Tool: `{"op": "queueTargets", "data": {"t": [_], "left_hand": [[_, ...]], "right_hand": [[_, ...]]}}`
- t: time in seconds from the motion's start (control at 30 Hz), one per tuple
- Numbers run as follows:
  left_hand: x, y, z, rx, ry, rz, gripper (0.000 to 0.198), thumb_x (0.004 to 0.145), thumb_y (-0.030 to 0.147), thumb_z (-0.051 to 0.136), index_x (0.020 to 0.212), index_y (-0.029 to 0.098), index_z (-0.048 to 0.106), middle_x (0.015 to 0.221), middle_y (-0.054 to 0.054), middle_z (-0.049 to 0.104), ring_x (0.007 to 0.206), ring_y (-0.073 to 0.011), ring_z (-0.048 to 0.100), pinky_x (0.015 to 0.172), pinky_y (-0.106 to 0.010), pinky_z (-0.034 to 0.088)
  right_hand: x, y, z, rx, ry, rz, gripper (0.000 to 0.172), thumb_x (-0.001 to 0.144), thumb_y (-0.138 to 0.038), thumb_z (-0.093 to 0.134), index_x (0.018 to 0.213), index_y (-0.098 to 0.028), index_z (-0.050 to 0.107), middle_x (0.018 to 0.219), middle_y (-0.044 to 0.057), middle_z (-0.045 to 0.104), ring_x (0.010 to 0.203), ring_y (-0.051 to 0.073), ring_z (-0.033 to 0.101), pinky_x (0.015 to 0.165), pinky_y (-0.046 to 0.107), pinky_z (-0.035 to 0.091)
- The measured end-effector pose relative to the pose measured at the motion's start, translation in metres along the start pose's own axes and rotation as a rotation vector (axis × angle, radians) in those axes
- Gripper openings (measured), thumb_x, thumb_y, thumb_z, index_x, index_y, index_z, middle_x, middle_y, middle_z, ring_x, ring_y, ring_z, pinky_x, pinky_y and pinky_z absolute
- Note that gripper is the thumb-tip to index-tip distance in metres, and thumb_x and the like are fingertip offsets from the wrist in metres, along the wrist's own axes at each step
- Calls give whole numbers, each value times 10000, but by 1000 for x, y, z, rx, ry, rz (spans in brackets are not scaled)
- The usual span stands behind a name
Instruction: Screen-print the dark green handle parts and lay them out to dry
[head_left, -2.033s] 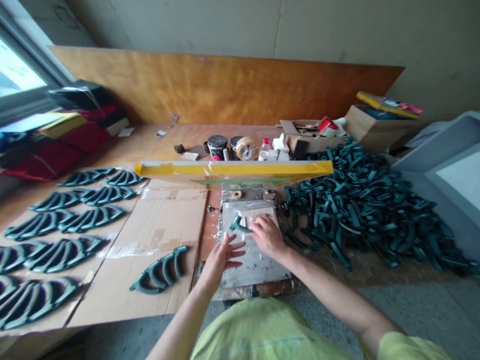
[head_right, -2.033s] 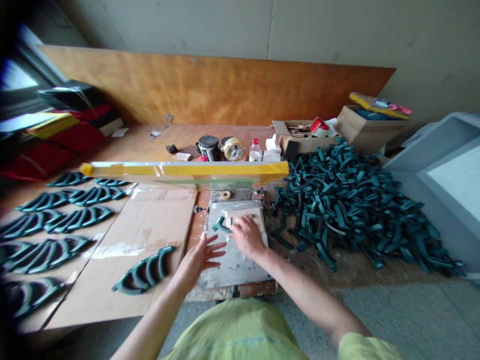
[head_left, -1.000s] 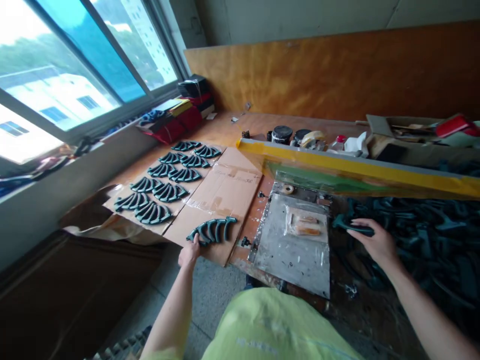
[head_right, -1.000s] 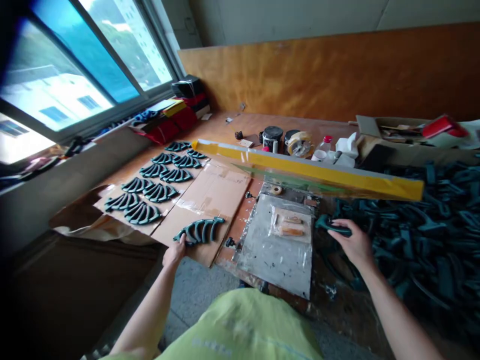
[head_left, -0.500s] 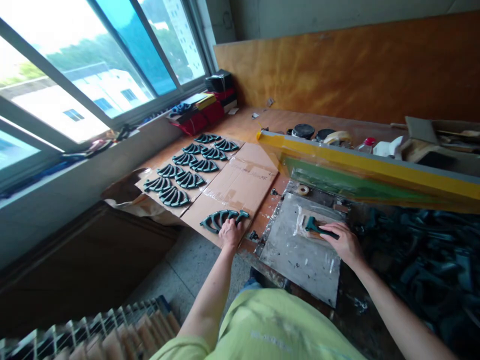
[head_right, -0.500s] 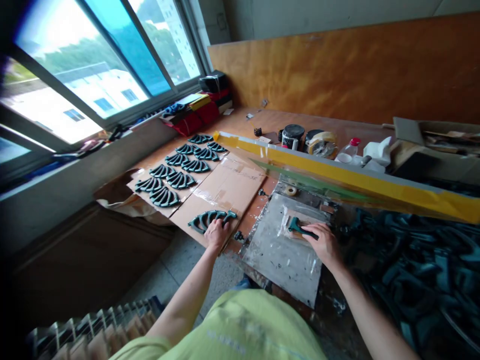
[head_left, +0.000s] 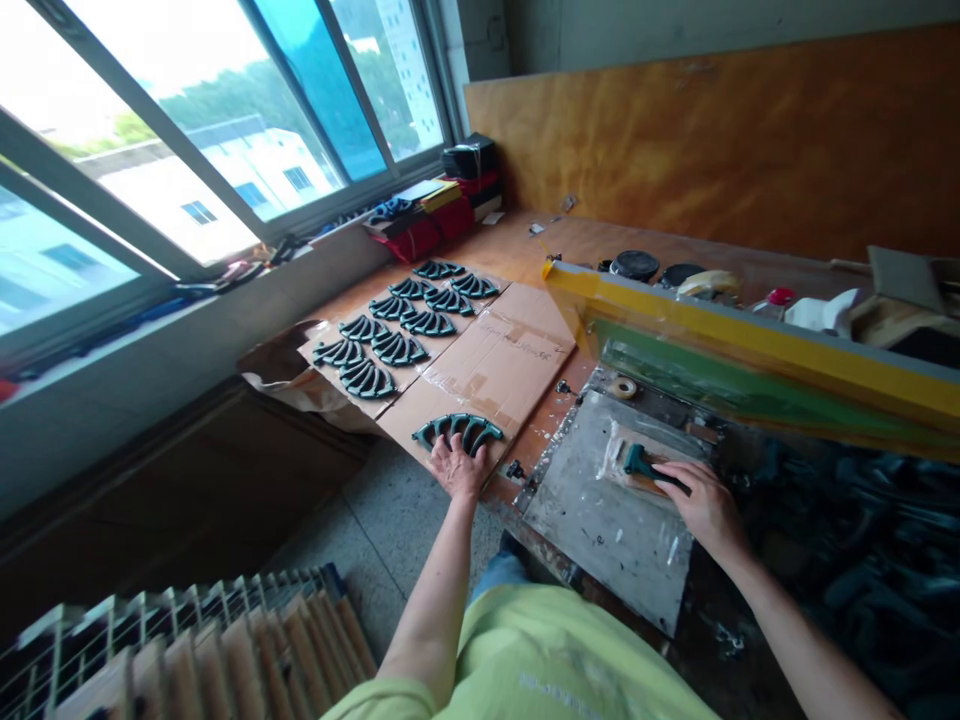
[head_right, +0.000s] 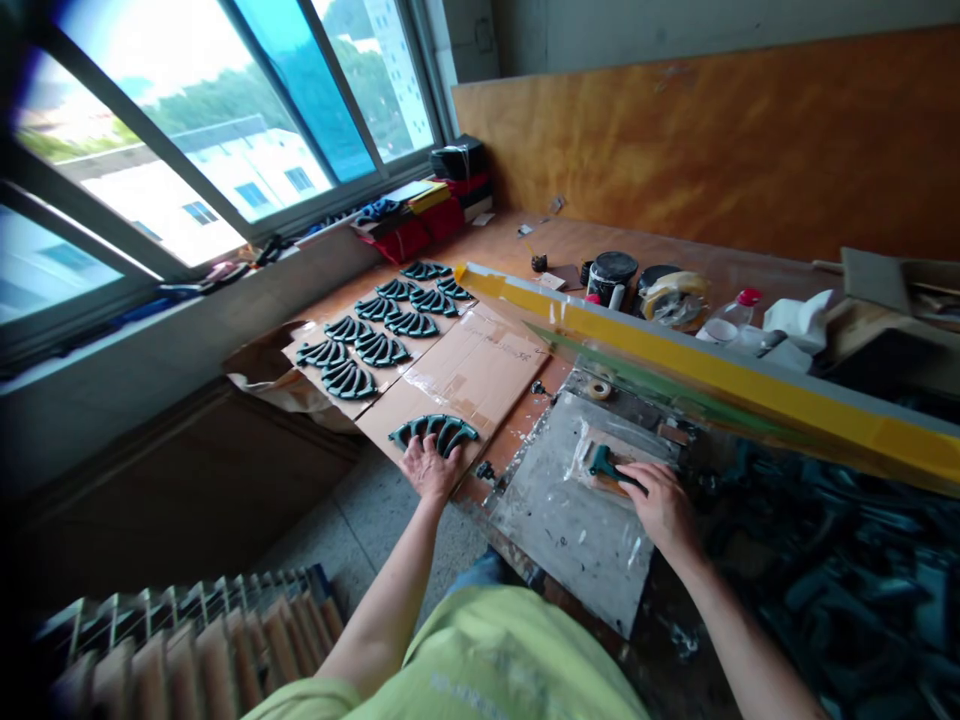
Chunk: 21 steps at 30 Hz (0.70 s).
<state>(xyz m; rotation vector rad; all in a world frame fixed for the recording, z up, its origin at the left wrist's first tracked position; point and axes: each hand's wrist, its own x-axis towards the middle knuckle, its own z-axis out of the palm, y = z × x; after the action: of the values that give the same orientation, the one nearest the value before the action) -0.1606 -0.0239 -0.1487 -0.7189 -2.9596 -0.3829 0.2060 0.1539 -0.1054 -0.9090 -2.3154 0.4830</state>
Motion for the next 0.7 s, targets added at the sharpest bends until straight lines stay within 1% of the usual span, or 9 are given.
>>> {"op": "queueTargets", "data": {"t": [0.03,0.1,0.23,0.37,0.47,0.53,0.57,0.63,0.7], "left_hand": [[1,-1,1,-6,-7,-11,585,805,535,593,1268,178,569,1470,-199,398,1338,-389,346,1083,-579,242],[4,-4,2,-22,-43,17,563,806,544,584,1244,192,601,1474,-181,418,1355,-397,329,1089,-581,243],[16,-13,2,-46,-114,113,542,774,527,622,1175,164,654,1382,-168,539,1324,-388,386,1099,-509,295],[26,-23,4,-61,-119,165,524,740,522,669,1115,157,694,1318,-159,596,1292,-388,430,1092,-472,337],[42,-24,13,-102,-66,281,517,722,523,690,1098,168,706,1296,-154,611,1288,-399,438,1080,-500,358],[65,-16,21,-168,-1,403,483,721,500,699,1079,176,709,1272,-150,623,1279,-398,451,1080,-525,357],[80,-8,25,-209,25,468,471,721,484,705,1079,178,707,1266,-150,625,1279,-397,454,1083,-533,354],[118,17,31,-289,40,582,469,717,458,719,1093,179,701,1265,-153,621,1289,-391,447,1090,-532,350],[162,52,35,-348,8,675,485,702,457,737,1095,175,699,1265,-160,617,1301,-388,433,1100,-524,341]], "right_hand": [[1,1,1,-9,-5,-11,283,932,-402,496,1003,-245,721,961,79,719,928,264,644,864,453,534],[3,1,2,-28,-12,-20,279,937,-385,489,1013,-242,716,973,82,712,934,268,636,868,457,529],[5,-6,4,-87,-35,-13,301,948,-375,464,1046,-231,710,976,99,686,920,275,617,859,460,522],[2,-15,4,-150,-22,-16,321,954,-398,443,1062,-249,706,965,104,681,910,278,622,844,457,523],[-4,-14,7,-210,22,-11,353,957,-445,424,1042,-256,709,981,94,693,883,263,647,808,435,537],[-10,-10,9,-254,46,9,378,949,-487,428,1012,-252,718,977,83,706,868,256,668,785,420,549],[-13,-8,10,-275,53,31,389,937,-513,438,991,-257,726,966,78,713,855,258,677,770,417,556],[-18,-7,11,-313,72,97,393,901,-563,461,934,-289,741,921,67,723,817,268,688,723,423,571],[-21,-10,10,-350,101,166,377,867,-597,480,862,-331,746,860,58,724,769,283,689,659,438,575]]}}
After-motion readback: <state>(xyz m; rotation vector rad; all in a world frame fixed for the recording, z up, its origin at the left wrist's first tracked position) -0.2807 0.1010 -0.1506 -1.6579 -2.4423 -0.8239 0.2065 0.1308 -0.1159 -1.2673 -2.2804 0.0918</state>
